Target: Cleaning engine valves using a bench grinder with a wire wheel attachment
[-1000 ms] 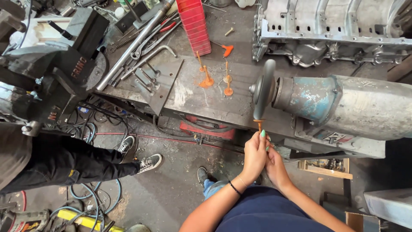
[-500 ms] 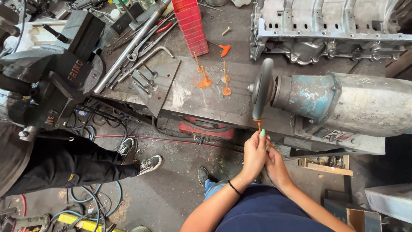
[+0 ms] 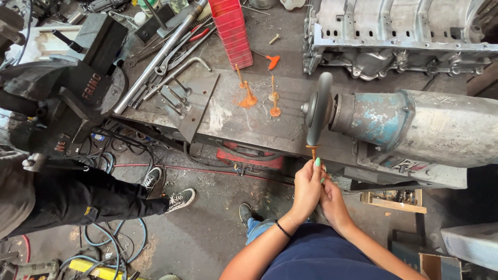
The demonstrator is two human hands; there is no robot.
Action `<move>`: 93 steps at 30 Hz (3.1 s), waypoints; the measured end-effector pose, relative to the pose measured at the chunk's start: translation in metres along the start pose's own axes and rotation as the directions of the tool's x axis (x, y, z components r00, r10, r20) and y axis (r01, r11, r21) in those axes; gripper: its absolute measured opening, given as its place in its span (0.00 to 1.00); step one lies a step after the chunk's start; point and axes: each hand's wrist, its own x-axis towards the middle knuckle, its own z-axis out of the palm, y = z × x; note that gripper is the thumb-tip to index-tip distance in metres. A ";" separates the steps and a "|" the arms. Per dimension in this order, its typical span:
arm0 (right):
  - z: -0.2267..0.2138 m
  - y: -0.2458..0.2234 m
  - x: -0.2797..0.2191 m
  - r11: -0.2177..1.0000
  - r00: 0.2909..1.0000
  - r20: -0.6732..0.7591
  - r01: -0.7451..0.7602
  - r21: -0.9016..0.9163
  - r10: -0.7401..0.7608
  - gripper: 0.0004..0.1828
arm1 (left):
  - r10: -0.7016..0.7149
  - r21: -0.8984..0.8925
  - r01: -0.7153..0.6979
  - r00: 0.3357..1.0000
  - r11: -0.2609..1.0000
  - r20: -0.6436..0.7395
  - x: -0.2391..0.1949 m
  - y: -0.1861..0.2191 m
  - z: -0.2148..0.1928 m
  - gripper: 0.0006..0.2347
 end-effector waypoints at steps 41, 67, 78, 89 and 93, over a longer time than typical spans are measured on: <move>0.066 0.036 -0.052 0.924 0.789 -0.504 0.204 -0.324 -0.352 0.09 | 0.179 0.046 -0.266 0.757 0.963 0.629 -0.004 0.026 -0.069 0.12; 0.094 0.036 -0.011 0.986 0.836 -0.539 0.012 -0.164 -0.100 0.13 | -0.039 0.039 0.023 0.854 0.999 0.518 0.038 0.007 -0.071 0.12; 0.093 0.030 -0.009 0.986 0.838 -0.537 0.004 -0.168 -0.095 0.13 | -0.077 -0.011 0.096 0.860 0.995 0.504 0.043 -0.021 -0.065 0.13; 0.089 0.036 -0.006 0.974 0.847 -0.521 -0.017 -0.227 -0.107 0.15 | -0.112 -0.094 0.181 0.862 0.979 0.495 0.042 -0.010 -0.068 0.12; 0.079 0.064 -0.004 0.976 0.872 -0.474 0.017 -0.219 -0.121 0.13 | -0.040 -0.107 0.107 0.864 0.988 0.502 0.042 -0.006 -0.075 0.12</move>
